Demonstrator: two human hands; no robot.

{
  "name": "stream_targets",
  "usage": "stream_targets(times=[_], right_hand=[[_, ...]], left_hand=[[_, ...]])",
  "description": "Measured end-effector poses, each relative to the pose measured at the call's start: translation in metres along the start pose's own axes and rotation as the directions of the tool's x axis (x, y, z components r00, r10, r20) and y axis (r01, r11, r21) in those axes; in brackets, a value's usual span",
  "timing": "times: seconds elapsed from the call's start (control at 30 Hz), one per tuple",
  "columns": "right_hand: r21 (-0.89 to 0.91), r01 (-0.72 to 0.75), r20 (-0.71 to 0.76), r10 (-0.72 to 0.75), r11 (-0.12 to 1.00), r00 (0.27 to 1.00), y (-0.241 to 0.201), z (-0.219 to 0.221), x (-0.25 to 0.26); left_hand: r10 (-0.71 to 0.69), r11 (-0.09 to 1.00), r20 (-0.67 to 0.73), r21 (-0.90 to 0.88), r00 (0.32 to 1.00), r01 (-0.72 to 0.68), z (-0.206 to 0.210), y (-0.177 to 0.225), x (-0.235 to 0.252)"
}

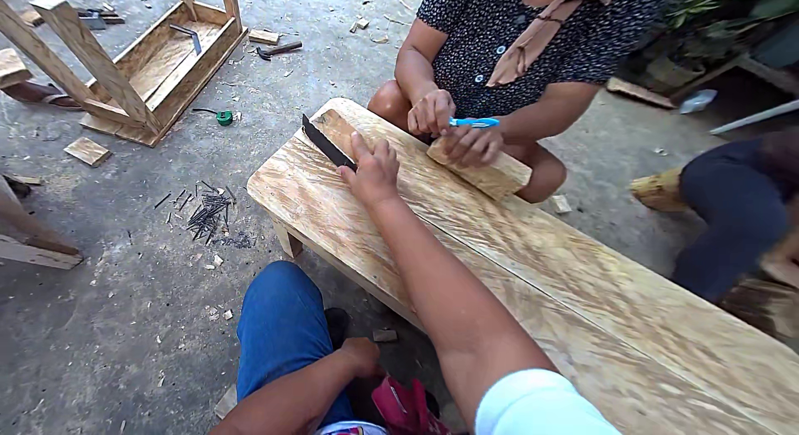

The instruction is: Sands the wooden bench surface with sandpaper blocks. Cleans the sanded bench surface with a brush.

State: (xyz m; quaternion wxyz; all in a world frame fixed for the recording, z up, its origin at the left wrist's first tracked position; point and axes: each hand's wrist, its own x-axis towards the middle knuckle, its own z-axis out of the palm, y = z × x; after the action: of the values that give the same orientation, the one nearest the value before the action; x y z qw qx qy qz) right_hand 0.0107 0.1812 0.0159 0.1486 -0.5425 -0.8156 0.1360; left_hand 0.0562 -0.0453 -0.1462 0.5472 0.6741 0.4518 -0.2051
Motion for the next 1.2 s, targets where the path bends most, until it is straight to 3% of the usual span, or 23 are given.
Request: stream_targets(times=[0.13,0.33,0.47,0.67,0.77,0.87,1.1,1.2], right_hand=[[-0.050,0.084,-0.121,-0.089,0.995,0.989,0.049,-0.010,-0.074],[-0.135,-0.016,-0.348,-0.032,0.991,0.937,0.137,-0.035,-0.197],[-0.162,-0.012,-0.400,-0.055,0.987,0.915,0.120,-0.025,-0.178],[-0.064,0.186,-0.313,-0.197,0.980,0.929,0.057,0.011,-0.053],[-0.020,0.248,-0.216,-0.247,0.969,0.945,0.043,0.010,-0.017],[-0.006,0.292,-0.132,-0.291,0.956,0.948,0.057,-0.001,-0.034],[-0.043,0.297,-0.199,-0.300,0.954,0.933,0.171,-0.046,-0.168],[-0.045,0.298,-0.227,-0.300,0.954,0.926,0.171,-0.047,-0.171]], left_hand=[[-0.023,0.999,-0.020,-0.044,1.000,0.023,0.003,-0.003,-0.004],[-0.030,0.994,-0.028,-0.102,0.999,0.027,0.011,-0.024,-0.010],[-0.008,0.990,-0.015,-0.142,1.000,0.006,0.008,-0.023,-0.014],[0.021,0.998,0.010,-0.063,1.000,-0.020,-0.001,-0.007,-0.009],[0.009,0.999,-0.001,-0.033,1.000,-0.009,-0.006,-0.003,-0.004],[-0.006,1.000,0.010,-0.015,1.000,0.006,-0.003,0.001,-0.004],[0.005,0.999,-0.010,-0.033,1.000,-0.005,0.005,-0.007,-0.006],[0.002,0.999,0.004,-0.050,1.000,-0.002,0.006,-0.011,-0.007]])
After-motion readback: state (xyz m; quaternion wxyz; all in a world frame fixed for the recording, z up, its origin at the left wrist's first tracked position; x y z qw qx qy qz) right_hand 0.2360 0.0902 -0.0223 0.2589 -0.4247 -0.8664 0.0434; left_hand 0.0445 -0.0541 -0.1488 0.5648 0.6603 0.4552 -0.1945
